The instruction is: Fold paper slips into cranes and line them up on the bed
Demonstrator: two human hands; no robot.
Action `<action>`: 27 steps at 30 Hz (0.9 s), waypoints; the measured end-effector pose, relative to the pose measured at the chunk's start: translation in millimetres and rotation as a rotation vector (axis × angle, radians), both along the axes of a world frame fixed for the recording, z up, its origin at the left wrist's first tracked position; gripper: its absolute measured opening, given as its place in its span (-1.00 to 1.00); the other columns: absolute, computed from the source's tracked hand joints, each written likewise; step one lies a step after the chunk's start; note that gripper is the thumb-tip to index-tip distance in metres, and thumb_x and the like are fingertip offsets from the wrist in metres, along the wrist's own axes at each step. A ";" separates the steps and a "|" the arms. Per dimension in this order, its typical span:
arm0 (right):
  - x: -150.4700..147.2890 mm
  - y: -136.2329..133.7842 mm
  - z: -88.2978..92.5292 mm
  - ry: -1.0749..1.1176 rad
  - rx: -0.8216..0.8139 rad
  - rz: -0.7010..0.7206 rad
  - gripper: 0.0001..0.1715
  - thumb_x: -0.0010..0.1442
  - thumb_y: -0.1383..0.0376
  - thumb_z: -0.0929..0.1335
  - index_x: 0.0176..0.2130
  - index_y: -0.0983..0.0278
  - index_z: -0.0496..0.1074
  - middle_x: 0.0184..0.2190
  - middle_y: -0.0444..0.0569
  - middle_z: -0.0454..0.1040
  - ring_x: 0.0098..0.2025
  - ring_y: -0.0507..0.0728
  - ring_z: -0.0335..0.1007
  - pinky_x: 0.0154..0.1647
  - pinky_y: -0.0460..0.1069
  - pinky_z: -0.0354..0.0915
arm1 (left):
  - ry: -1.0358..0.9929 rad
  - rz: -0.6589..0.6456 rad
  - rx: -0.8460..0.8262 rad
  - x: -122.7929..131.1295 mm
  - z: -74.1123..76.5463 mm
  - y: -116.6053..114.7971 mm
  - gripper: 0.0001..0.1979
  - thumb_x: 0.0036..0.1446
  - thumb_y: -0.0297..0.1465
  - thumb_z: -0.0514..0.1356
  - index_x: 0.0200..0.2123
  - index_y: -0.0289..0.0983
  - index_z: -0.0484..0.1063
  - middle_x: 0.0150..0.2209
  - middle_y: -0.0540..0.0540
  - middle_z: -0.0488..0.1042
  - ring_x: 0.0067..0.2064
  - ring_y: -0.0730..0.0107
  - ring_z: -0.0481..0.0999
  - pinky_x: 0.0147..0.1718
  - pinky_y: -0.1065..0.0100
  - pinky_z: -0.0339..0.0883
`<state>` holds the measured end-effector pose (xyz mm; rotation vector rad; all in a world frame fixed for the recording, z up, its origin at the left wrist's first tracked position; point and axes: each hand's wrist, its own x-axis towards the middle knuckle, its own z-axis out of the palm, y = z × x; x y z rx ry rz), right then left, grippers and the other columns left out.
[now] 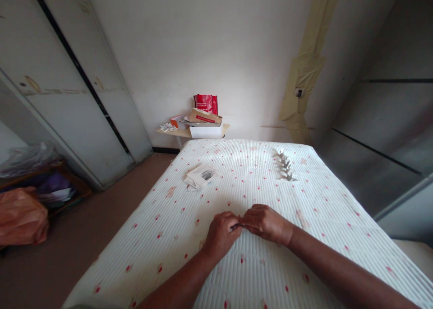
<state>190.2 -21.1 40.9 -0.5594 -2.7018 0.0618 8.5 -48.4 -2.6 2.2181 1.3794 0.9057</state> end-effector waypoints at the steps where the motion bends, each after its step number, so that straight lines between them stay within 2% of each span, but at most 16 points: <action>1: -0.1 -0.2 -0.4 0.001 0.001 -0.003 -0.78 0.27 0.32 0.20 -0.23 0.30 0.41 -0.46 -0.05 0.46 -0.43 0.00 0.34 -0.32 -0.08 0.19 | 0.002 0.000 -0.002 0.0 0.4 -0.1 -0.90 -0.03 -0.53 0.16 -0.50 -0.28 0.47 -0.47 -0.01 0.45 -0.38 0.46 0.41 -0.35 0.45 0.19; 9: -2.2 -4.2 1.3 0.011 0.003 -0.030 -0.73 0.28 0.30 0.18 -0.29 0.32 0.42 -0.49 -0.04 0.45 -0.44 0.01 0.33 -0.33 -0.08 0.19 | -0.018 -0.003 -0.003 1.0 2.6 0.2 -0.87 -0.04 -0.55 0.16 -0.48 -0.27 0.49 -0.47 -0.01 0.46 -0.38 0.46 0.42 -0.36 0.46 0.20; 19: -1.8 -4.6 -8.4 0.040 -0.005 -0.068 -0.76 0.26 0.31 0.20 -0.30 0.30 0.41 -0.48 -0.04 0.44 -0.43 0.02 0.32 -0.35 -0.08 0.18 | -0.030 0.002 -0.008 0.9 4.7 0.1 -0.87 -0.03 -0.54 0.16 -0.45 -0.25 0.51 -0.47 -0.01 0.47 -0.38 0.46 0.43 -0.36 0.45 0.22; 27: -3.9 -5.4 -8.6 0.073 0.016 -0.084 -0.72 0.27 0.31 0.19 -0.38 0.31 0.40 -0.51 -0.05 0.43 -0.45 0.02 0.32 -0.39 -0.09 0.17 | -0.027 0.002 -0.014 0.9 3.8 -0.4 -0.86 -0.04 -0.55 0.16 -0.47 -0.26 0.50 -0.47 -0.01 0.47 -0.38 0.45 0.42 -0.36 0.46 0.21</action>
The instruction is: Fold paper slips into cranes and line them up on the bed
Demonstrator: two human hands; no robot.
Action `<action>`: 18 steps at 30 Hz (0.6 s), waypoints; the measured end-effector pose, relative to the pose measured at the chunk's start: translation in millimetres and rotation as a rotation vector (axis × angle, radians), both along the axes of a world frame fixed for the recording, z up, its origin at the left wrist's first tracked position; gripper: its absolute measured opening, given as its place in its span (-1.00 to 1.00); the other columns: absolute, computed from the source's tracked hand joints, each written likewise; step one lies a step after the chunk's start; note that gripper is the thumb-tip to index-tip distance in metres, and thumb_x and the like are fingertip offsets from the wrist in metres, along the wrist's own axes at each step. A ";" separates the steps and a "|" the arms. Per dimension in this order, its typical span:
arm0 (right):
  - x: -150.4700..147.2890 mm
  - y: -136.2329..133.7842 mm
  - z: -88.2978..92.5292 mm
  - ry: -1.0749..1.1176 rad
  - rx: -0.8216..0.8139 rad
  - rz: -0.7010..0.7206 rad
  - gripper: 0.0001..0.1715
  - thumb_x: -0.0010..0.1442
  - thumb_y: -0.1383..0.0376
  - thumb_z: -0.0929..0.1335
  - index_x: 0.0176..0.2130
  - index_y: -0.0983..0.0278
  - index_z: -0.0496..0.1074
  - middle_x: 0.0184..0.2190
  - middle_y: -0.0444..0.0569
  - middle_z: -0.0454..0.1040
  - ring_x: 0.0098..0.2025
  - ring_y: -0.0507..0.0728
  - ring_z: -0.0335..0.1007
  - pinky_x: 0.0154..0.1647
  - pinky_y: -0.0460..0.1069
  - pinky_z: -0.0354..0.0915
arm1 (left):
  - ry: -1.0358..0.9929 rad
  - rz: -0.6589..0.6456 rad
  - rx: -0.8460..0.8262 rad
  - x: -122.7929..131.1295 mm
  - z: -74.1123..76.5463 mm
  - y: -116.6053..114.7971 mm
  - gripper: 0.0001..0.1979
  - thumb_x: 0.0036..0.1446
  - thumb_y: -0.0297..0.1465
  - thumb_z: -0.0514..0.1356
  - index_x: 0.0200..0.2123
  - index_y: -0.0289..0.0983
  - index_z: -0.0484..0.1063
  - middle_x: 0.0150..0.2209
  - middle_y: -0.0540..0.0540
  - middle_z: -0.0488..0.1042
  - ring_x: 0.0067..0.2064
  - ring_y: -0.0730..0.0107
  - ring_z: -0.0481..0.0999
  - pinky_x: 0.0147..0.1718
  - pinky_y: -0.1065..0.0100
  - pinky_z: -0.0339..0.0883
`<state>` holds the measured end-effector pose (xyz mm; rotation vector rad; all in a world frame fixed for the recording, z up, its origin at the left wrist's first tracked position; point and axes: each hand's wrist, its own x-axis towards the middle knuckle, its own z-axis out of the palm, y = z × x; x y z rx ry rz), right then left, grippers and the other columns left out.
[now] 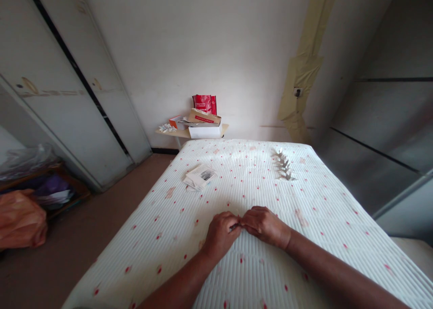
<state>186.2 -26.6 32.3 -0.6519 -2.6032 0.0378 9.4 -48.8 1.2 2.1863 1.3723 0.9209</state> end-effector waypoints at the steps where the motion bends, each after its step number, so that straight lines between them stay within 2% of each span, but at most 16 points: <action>1: 0.0 0.0 0.1 0.002 0.004 0.000 -0.72 0.27 0.31 0.19 -0.39 0.31 0.39 -0.51 -0.05 0.43 -0.46 0.02 0.32 -0.39 -0.08 0.17 | 0.002 0.002 0.000 -0.1 -0.4 0.1 -0.87 -0.04 -0.55 0.16 -0.47 -0.26 0.50 -0.47 -0.01 0.46 -0.38 0.45 0.42 -0.37 0.45 0.21; 18: -4.1 -3.6 4.8 -0.012 -0.040 0.002 -0.73 0.27 0.33 0.15 -0.36 0.29 0.36 -0.52 -0.07 0.37 -0.45 0.03 0.25 -0.38 -0.06 0.09 | 0.025 0.014 0.039 -0.4 -4.7 1.3 -0.86 -0.05 -0.56 0.16 -0.59 -0.29 0.41 -0.53 0.02 0.40 -0.42 0.49 0.38 -0.40 0.47 0.15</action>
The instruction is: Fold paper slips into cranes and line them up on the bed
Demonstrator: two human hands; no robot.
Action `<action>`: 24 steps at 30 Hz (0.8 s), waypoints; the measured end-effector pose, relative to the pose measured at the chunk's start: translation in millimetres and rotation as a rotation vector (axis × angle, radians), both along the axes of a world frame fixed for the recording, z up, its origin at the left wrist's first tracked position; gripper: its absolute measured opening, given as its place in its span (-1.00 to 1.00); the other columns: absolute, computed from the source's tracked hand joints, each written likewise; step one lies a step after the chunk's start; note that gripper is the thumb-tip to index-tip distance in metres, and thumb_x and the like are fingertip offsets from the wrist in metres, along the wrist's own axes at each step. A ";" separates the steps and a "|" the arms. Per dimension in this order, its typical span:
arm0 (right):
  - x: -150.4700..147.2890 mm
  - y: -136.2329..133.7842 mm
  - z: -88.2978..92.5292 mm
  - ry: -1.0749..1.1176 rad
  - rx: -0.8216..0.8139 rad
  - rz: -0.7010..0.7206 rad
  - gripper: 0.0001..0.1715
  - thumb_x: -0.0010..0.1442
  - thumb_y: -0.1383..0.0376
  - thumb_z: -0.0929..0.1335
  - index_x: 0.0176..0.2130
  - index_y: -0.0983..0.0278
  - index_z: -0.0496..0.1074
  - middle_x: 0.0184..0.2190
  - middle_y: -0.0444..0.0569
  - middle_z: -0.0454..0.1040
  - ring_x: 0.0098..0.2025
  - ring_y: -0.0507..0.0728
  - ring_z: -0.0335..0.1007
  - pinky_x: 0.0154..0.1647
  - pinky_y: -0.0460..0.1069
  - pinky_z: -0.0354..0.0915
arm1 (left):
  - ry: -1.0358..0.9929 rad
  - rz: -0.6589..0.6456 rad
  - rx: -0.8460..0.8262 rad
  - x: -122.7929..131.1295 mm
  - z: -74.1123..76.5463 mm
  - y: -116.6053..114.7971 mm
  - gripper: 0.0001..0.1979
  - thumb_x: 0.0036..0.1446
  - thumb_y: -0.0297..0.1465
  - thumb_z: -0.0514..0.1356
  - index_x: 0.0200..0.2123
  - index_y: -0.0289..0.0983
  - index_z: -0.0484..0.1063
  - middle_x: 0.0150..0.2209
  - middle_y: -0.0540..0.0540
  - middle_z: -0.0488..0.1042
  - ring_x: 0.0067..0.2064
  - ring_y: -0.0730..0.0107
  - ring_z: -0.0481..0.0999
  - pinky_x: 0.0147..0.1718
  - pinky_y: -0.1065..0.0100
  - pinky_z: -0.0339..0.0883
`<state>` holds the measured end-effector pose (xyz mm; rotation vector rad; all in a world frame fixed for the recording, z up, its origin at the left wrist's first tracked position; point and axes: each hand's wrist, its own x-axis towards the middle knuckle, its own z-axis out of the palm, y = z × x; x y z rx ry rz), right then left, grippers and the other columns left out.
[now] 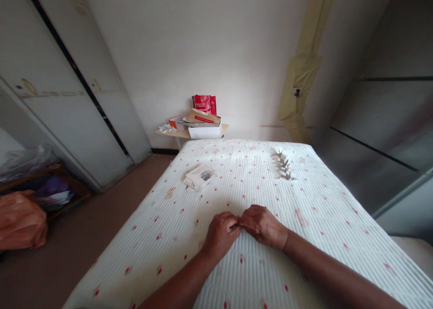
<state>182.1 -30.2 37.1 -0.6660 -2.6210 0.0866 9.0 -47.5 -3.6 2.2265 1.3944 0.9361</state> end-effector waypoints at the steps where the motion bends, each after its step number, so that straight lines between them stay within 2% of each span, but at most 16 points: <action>1: -0.3 -0.3 -0.6 -0.005 0.002 -0.009 -0.74 0.26 0.33 0.16 -0.36 0.29 0.36 -0.51 -0.07 0.37 -0.45 0.03 0.25 -0.38 -0.06 0.09 | -0.002 -0.001 -0.002 0.0 0.3 -0.2 -0.87 -0.05 -0.56 0.16 -0.58 -0.29 0.42 -0.53 0.02 0.40 -0.42 0.49 0.38 -0.40 0.47 0.15; 8: -0.4 -0.2 -8.2 -0.036 0.064 -0.052 -0.70 0.28 0.33 0.15 -0.44 0.29 0.31 -0.53 -0.09 0.36 -0.49 0.02 0.20 -0.40 -0.05 0.08 | -0.015 -0.006 -0.018 0.8 2.8 -1.0 -0.88 -0.04 -0.55 0.16 -0.56 -0.28 0.43 -0.52 0.02 0.40 -0.42 0.49 0.38 -0.40 0.47 0.16; 14: 0.4 -1.1 -6.3 -0.002 0.104 -0.045 -0.68 0.29 0.30 0.16 -0.43 0.30 0.35 -0.56 -0.10 0.37 -0.51 0.01 0.24 -0.42 -0.06 0.10 | -0.001 0.015 -0.023 1.0 6.9 -2.2 -0.86 -0.04 -0.56 0.14 -0.56 -0.29 0.44 -0.52 0.01 0.41 -0.42 0.47 0.39 -0.40 0.46 0.18; 19: 14.0 -2.1 -4.8 0.096 0.133 -0.103 -0.77 0.28 0.31 0.17 -0.22 0.32 0.38 -0.50 -0.06 0.43 -0.47 0.03 0.31 -0.41 -0.07 0.16 | -0.020 -0.012 -0.046 0.3 9.7 -3.3 -0.83 -0.06 -0.54 0.17 -0.39 -0.23 0.51 -0.45 0.00 0.47 -0.37 0.44 0.42 -0.35 0.43 0.25; 24: 26.3 -2.2 -11.0 0.150 0.062 -0.154 -0.74 0.27 0.34 0.16 -0.29 0.32 0.39 -0.43 0.00 0.45 -0.40 0.05 0.35 -0.36 -0.06 0.23 | -0.100 -0.011 -0.057 -1.8 4.6 -3.4 -0.65 -0.11 -0.58 0.16 -0.22 -0.19 0.49 -0.38 0.00 0.51 -0.34 0.45 0.45 -0.29 0.42 0.32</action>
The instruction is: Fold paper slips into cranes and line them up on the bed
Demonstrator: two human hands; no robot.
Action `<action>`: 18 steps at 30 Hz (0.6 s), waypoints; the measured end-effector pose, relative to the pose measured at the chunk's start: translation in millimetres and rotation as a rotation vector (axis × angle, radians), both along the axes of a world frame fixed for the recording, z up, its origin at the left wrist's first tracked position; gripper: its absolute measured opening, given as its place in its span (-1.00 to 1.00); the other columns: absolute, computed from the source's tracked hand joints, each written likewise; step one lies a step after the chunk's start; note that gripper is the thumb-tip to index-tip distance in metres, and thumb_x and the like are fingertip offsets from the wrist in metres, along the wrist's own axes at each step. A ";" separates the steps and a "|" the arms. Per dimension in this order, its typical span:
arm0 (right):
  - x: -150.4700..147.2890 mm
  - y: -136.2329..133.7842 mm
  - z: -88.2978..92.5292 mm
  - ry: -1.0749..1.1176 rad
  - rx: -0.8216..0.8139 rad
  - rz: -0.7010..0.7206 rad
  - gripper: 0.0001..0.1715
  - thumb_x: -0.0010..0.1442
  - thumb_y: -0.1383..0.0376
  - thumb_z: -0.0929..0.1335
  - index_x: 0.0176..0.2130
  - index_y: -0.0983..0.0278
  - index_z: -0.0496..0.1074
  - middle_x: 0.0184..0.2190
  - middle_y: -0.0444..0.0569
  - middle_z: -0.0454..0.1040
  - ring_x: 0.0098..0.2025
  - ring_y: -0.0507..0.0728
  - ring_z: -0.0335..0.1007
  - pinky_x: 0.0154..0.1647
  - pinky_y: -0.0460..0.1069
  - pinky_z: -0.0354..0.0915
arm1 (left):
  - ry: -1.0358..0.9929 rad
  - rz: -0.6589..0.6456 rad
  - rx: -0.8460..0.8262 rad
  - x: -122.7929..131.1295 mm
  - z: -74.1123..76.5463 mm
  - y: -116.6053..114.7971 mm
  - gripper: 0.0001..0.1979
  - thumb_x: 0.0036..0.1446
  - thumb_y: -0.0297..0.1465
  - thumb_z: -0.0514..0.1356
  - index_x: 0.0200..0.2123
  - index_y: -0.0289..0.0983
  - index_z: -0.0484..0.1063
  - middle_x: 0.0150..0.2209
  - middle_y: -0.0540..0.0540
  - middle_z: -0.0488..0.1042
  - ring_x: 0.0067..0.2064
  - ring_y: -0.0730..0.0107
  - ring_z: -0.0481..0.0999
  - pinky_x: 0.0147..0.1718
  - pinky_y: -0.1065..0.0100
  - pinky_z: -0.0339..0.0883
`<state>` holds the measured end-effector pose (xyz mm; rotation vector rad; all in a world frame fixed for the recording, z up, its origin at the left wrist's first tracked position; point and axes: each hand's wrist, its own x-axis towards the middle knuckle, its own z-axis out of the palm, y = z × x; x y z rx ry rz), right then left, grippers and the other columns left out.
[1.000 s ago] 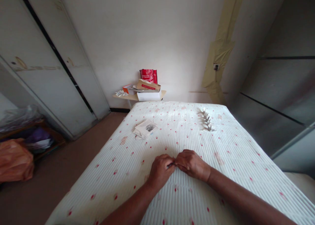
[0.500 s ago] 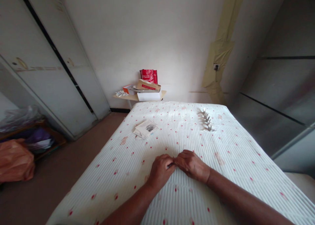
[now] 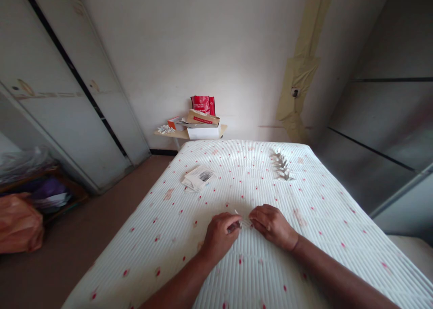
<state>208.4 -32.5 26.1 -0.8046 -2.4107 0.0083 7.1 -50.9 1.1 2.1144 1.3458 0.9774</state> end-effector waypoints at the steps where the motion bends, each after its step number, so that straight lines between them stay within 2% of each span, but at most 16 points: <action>1: 0.5 -0.7 -1.1 -0.003 -0.029 -0.001 -0.74 0.26 0.34 0.16 -0.29 0.31 0.39 -0.41 0.01 0.45 -0.37 0.06 0.36 -0.34 -0.06 0.24 | -0.009 0.006 0.006 -0.4 -1.6 0.0 -0.63 -0.13 -0.60 0.15 -0.21 -0.19 0.49 -0.39 0.00 0.50 -0.35 0.45 0.44 -0.29 0.42 0.33; 8: -2.4 -11.0 2.8 -0.027 -0.158 0.010 -0.70 0.26 0.32 0.15 -0.27 0.30 0.42 -0.32 0.05 0.45 -0.26 0.08 0.36 -0.22 -0.03 0.26 | -0.052 0.011 0.156 -4.8 -2.6 -3.7 -0.60 -0.08 -0.61 0.06 -0.14 -0.22 0.43 -0.38 -0.01 0.49 -0.34 0.48 0.44 -0.25 0.39 0.37; 15: 1.8 -19.0 0.6 -0.110 -0.203 -0.022 -0.69 0.24 0.30 0.17 -0.12 0.26 0.40 -0.16 0.05 0.42 -0.15 0.11 0.31 -0.13 0.02 0.20 | -0.038 0.060 0.294 -22.6 10.3 -10.4 -0.73 0.02 -0.55 0.00 -0.30 -0.27 0.47 -0.33 -0.08 0.51 -0.26 0.42 0.48 -0.22 0.35 0.40; 18: 1.2 -22.2 -0.3 -0.141 -0.211 -0.035 -0.67 0.24 0.27 0.19 -0.04 0.24 0.36 -0.10 0.04 0.40 -0.11 0.13 0.27 -0.10 0.04 0.17 | 0.106 -0.059 0.308 -33.5 13.5 -18.1 -0.73 0.09 -0.49 0.01 -0.21 -0.23 0.47 -0.24 -0.09 0.51 -0.18 0.38 0.47 -0.18 0.30 0.38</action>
